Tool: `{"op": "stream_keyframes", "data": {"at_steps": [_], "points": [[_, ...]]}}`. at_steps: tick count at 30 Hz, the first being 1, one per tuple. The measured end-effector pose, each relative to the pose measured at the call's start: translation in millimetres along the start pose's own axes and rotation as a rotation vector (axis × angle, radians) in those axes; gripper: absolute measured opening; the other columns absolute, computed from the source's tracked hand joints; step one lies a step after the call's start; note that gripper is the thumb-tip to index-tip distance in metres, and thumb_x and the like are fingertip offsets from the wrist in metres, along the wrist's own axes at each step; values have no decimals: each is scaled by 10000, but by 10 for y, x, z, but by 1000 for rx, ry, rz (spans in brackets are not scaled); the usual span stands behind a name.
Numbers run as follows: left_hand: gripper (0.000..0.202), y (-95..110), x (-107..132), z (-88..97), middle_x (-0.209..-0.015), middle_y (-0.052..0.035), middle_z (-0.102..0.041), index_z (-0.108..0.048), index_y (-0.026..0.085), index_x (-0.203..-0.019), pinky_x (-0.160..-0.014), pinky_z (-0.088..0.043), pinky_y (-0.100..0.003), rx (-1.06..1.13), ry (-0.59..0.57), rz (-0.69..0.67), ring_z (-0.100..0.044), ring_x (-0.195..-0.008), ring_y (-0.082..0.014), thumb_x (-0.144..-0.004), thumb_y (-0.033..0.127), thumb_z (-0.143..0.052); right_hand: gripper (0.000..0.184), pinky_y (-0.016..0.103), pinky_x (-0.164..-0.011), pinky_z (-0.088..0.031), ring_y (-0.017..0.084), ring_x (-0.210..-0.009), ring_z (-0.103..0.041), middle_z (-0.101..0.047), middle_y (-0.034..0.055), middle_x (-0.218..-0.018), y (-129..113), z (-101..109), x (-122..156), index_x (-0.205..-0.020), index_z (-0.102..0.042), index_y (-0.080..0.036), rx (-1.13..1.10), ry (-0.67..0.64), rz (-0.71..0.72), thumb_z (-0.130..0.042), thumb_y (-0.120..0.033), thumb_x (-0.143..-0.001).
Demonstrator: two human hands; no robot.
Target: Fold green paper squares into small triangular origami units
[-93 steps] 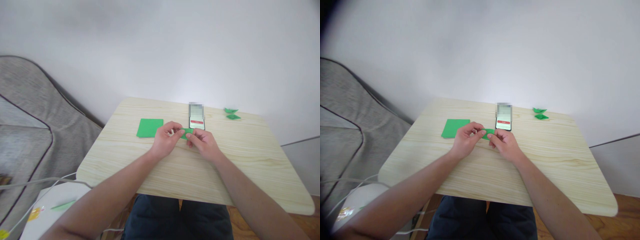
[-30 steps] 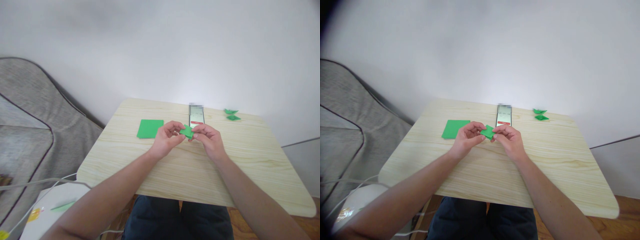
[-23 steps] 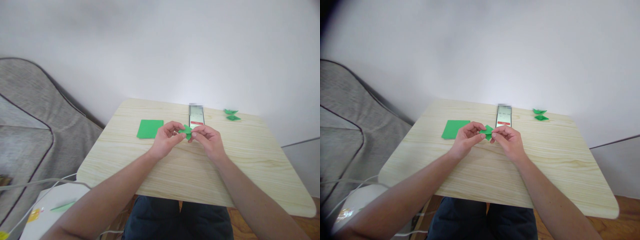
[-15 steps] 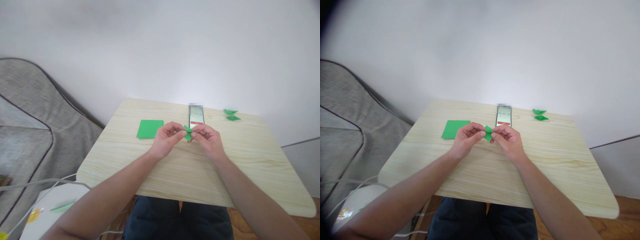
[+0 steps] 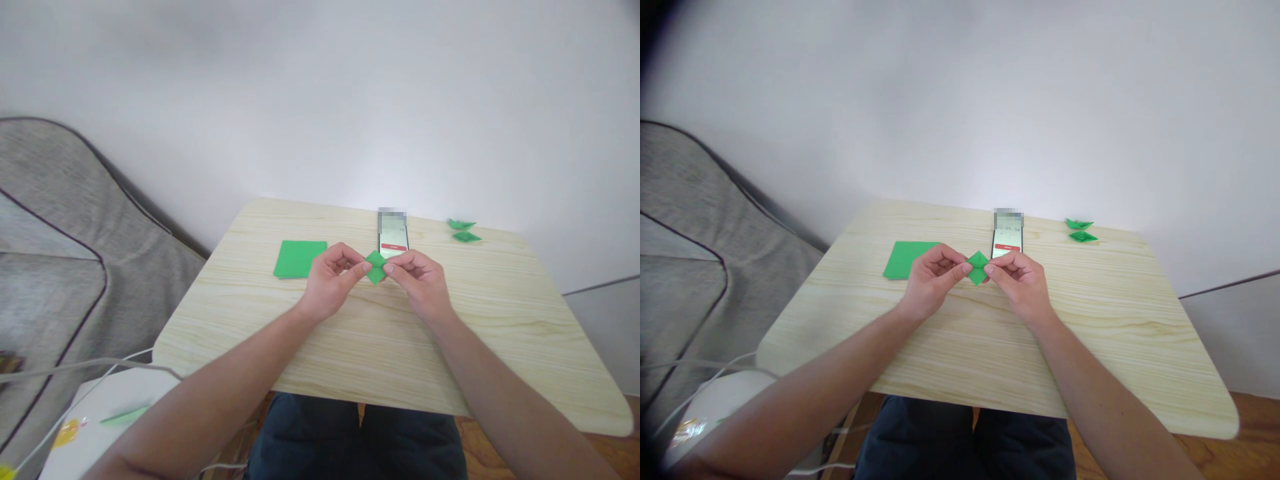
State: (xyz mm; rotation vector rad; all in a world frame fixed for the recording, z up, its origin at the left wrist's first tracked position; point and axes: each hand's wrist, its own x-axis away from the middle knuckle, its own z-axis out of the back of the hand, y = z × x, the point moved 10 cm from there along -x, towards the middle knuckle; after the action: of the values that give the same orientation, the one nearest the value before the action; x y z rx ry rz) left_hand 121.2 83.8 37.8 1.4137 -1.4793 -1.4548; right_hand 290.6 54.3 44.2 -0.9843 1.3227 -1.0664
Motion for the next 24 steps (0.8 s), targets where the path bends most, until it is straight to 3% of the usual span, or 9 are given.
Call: {"op": "stream_keyframes", "data": {"at_steps": [10, 20, 24], "points": [[270, 10, 7, 10, -783, -21, -672, -621, 169, -803, -685, -480, -268, -45, 0, -21, -620, -723, -134, -800, 338, -831, 236, 331, -687, -594, 191, -710, -747, -788, 30, -791, 33, 6, -1, -836, -653, -222, -7, 22, -23, -818, -391, -835], [341, -81, 2, -38, -802, -25, -722, -629, 186, -1056, -726, -486, -280, -27, -74, 49, -663, -749, -154, -829, 366, -809, 196, 298, -649, -571, 182, -703, -750, -793, 36, -795, 43, -53, 29, -884, -663, -212, 8, -30, -6, -808, -341, -855], [334, -74, -1, -45, -782, -30, -726, -642, 185, -1073, -732, -496, -293, -19, -82, 55, -662, -728, -159, -850, 384, -790, 186, 315, -684, -575, 193, -740, -756, -798, 53, -826, 65, -108, 35, -894, -676, -205, 38, -87, -28, -795, -347, -868]]}}
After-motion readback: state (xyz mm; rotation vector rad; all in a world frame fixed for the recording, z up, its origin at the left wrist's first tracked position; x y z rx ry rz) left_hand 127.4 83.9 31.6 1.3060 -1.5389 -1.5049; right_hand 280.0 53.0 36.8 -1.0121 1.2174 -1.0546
